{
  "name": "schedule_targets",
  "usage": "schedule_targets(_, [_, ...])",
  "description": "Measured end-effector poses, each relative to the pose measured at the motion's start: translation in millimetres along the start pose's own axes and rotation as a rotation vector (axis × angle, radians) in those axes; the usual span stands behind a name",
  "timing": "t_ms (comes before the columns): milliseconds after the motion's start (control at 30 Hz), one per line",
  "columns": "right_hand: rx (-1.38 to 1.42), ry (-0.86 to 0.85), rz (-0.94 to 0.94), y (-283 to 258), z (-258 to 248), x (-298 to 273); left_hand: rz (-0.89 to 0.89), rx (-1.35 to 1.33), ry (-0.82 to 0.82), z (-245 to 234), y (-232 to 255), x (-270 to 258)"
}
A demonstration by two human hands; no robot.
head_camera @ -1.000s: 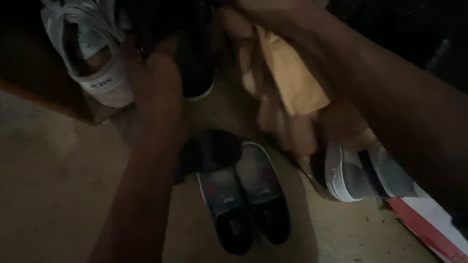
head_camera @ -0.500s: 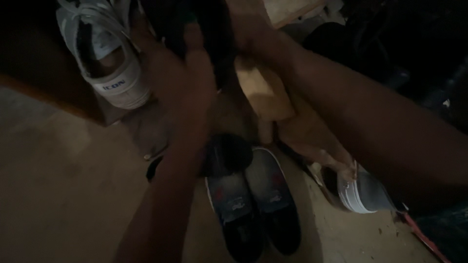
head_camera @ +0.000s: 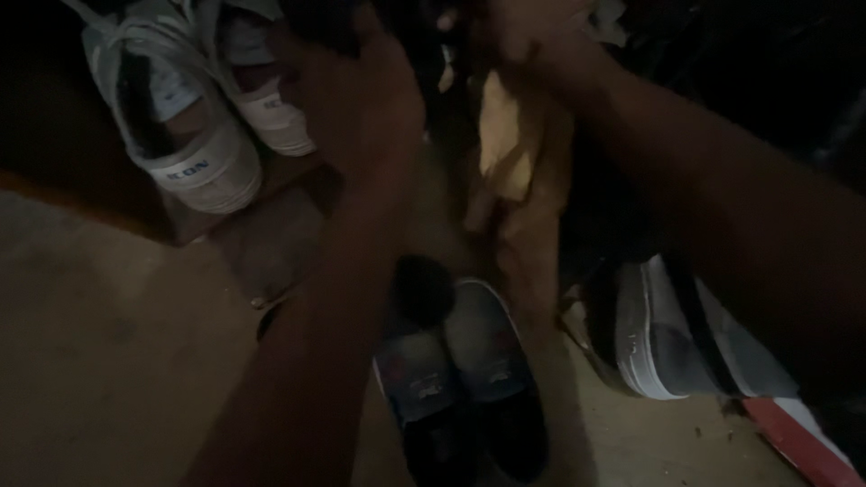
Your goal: The person wipes several pairs of shoes with a cloth, cleaning the upper and sole surfaces of each shoe before returning it to a wooden shelf.
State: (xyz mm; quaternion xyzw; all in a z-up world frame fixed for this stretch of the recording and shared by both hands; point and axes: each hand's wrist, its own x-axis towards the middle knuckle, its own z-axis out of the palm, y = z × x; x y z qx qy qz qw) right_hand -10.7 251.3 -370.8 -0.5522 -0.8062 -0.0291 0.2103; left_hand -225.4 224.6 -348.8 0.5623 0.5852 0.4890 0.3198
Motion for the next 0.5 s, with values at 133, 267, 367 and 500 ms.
schedule_targets(133, [0.015,-0.001,-0.02,15,-3,-12,-0.24,-0.01,-0.106,26,7,22])
schedule_targets(267, [0.02,0.007,-0.048,24,-3,-10,-0.363,0.067,-0.048,52,9,32])
schedule_targets(367, [0.027,-0.011,-0.043,34,-2,-11,-0.395,0.053,0.025,65,0,41])
schedule_targets(500, [0.034,-0.025,-0.037,42,4,-10,-0.21,0.082,0.028,70,-9,45])
